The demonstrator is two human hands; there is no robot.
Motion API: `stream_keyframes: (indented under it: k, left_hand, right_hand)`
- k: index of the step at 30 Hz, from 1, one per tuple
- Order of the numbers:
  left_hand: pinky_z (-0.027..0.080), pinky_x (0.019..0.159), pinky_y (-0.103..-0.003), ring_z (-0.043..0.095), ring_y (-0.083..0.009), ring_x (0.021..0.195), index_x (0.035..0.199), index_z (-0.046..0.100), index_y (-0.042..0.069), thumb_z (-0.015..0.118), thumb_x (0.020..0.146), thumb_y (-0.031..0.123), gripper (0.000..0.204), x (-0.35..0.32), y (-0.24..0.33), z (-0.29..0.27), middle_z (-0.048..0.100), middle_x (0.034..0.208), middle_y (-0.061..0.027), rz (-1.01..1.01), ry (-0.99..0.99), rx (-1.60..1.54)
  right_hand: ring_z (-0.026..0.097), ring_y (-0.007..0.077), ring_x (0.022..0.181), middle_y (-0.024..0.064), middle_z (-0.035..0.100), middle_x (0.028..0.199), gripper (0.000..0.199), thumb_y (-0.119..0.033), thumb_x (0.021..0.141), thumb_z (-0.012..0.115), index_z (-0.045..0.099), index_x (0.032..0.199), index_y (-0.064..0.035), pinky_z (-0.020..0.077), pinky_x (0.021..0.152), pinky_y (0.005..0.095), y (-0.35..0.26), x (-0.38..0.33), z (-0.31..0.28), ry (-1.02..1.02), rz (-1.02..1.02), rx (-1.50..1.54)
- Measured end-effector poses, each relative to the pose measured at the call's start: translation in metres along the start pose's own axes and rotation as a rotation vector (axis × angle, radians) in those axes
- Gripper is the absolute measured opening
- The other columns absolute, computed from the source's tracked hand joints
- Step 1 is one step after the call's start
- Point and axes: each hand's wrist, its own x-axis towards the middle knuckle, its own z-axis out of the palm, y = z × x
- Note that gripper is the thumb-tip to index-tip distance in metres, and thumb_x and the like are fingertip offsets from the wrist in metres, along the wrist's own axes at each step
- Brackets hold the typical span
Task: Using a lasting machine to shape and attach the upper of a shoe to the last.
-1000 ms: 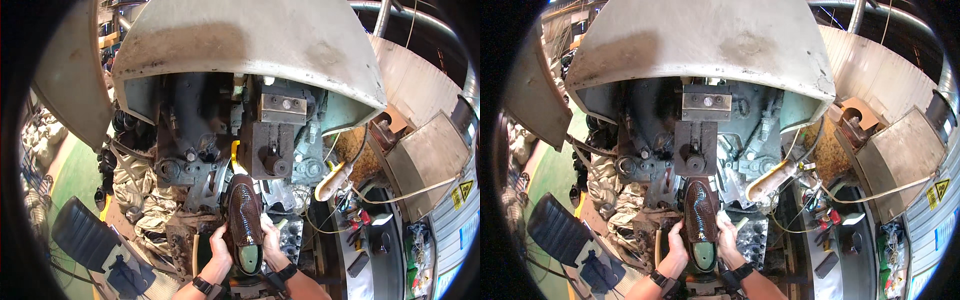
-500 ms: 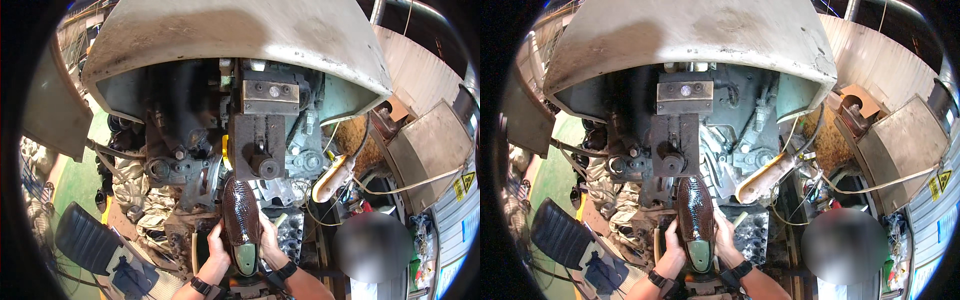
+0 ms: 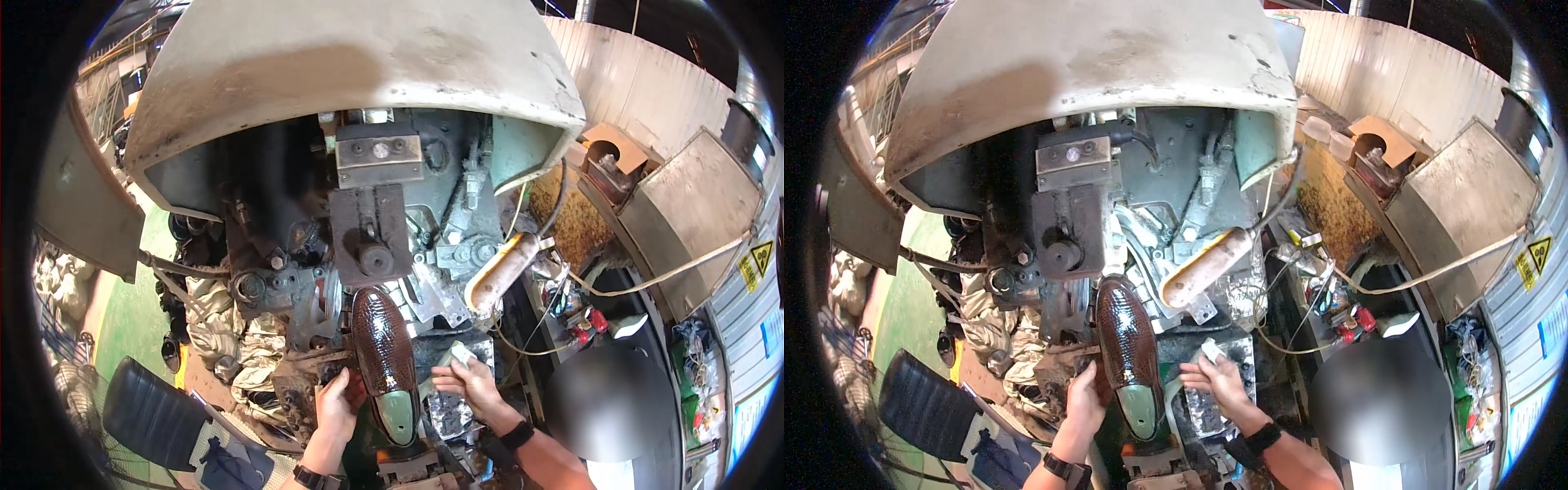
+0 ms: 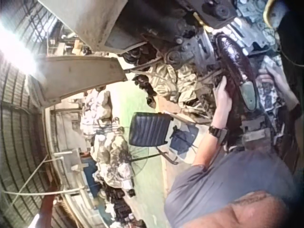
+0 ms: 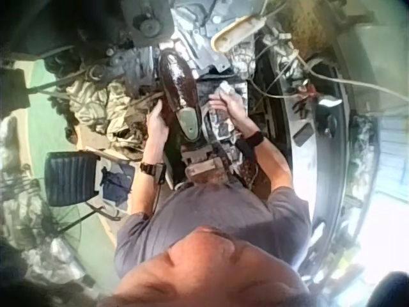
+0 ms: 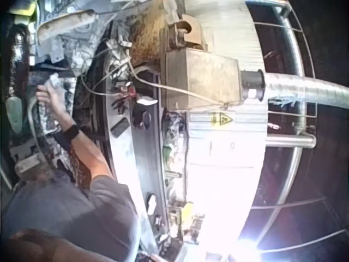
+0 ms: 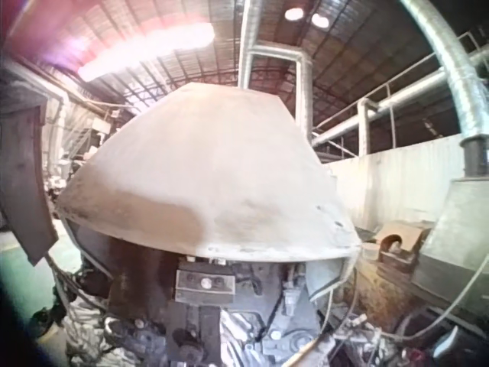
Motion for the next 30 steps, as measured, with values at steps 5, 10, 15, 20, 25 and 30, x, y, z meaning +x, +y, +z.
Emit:
stream_keyframes:
  k: [5, 10, 15, 20, 25, 30]
  left_hand:
    - [0.05, 0.097, -0.04, 0.065, -0.0253, 0.108, 0.126, 0.064, 0.007, 0.053, 0.103, 0.039, 0.041, -0.024, 0.011, 0.079, 0.07, 0.122, -0.0079, -0.038, -0.111, -0.26]
    - [0.053, 0.099, -0.046, 0.067, -0.0285, 0.11, 0.135, 0.058, 0.004, 0.051, 0.104, 0.046, 0.053, -0.007, -0.004, 0.059, 0.067, 0.128, -0.0116, -0.085, -0.125, -0.345]
    - [0.055, 0.094, -0.044, 0.068, -0.0264, 0.106, 0.126, 0.065, 0.003, 0.062, 0.1, 0.042, 0.047, -0.004, -0.011, 0.057, 0.07, 0.123, -0.0104, -0.093, 0.031, -0.323]
    - [0.055, 0.093, -0.044, 0.069, -0.0262, 0.103, 0.124, 0.065, 0.002, 0.062, 0.1, 0.041, 0.046, -0.017, -0.004, 0.064, 0.071, 0.12, -0.0101, -0.078, 0.008, -0.312]
    - [0.055, 0.094, -0.043, 0.068, -0.0264, 0.104, 0.126, 0.065, 0.003, 0.06, 0.101, 0.042, 0.047, -0.012, -0.002, 0.066, 0.07, 0.121, -0.0109, -0.081, -0.023, -0.319]
    - [0.054, 0.097, -0.043, 0.067, -0.0272, 0.108, 0.128, 0.063, 0.003, 0.052, 0.104, 0.04, 0.045, -0.015, 0.001, 0.069, 0.069, 0.124, -0.0117, -0.084, -0.03, -0.288]
  right_hand:
    - [0.068, 0.0236, 0.108, 0.0179, 0.066, 0.124, 0.028, -0.022, 0.106, 0.054, 0.05, 0.124, -0.001, 0.0568, 0.091, 0.0354, 0.022, 0.02, 0.044, -0.189, 0.008, 0.384]
    - [0.069, 0.0174, 0.099, 0.0117, 0.069, 0.116, 0.022, -0.007, 0.098, 0.063, 0.062, 0.119, 0.0008, 0.058, 0.086, 0.0318, 0.029, 0.016, 0.093, 0.007, -0.086, 0.588]
    - [0.072, 0.0194, 0.092, 0.0133, 0.072, 0.106, 0.019, 0.004, 0.092, 0.067, 0.066, 0.111, 0.0036, 0.0608, 0.08, 0.0313, 0.023, 0.006, 0.098, 0.149, -0.19, 0.577]
    - [0.072, 0.0195, 0.092, 0.0131, 0.073, 0.106, 0.017, 0.004, 0.092, 0.068, 0.068, 0.108, 0.0059, 0.0606, 0.08, 0.031, 0.025, 0.006, 0.097, 0.177, -0.156, 0.569]
    - [0.072, 0.0194, 0.093, 0.0137, 0.072, 0.109, 0.017, 0.002, 0.094, 0.067, 0.067, 0.111, 0.0061, 0.0601, 0.082, 0.0314, 0.024, 0.014, 0.095, 0.126, -0.128, 0.584]
    - [0.071, 0.0199, 0.094, 0.0138, 0.072, 0.109, 0.017, 0.0, 0.095, 0.066, 0.068, 0.111, 0.0056, 0.0598, 0.083, 0.0311, 0.017, 0.007, 0.1, 0.132, -0.121, 0.59]
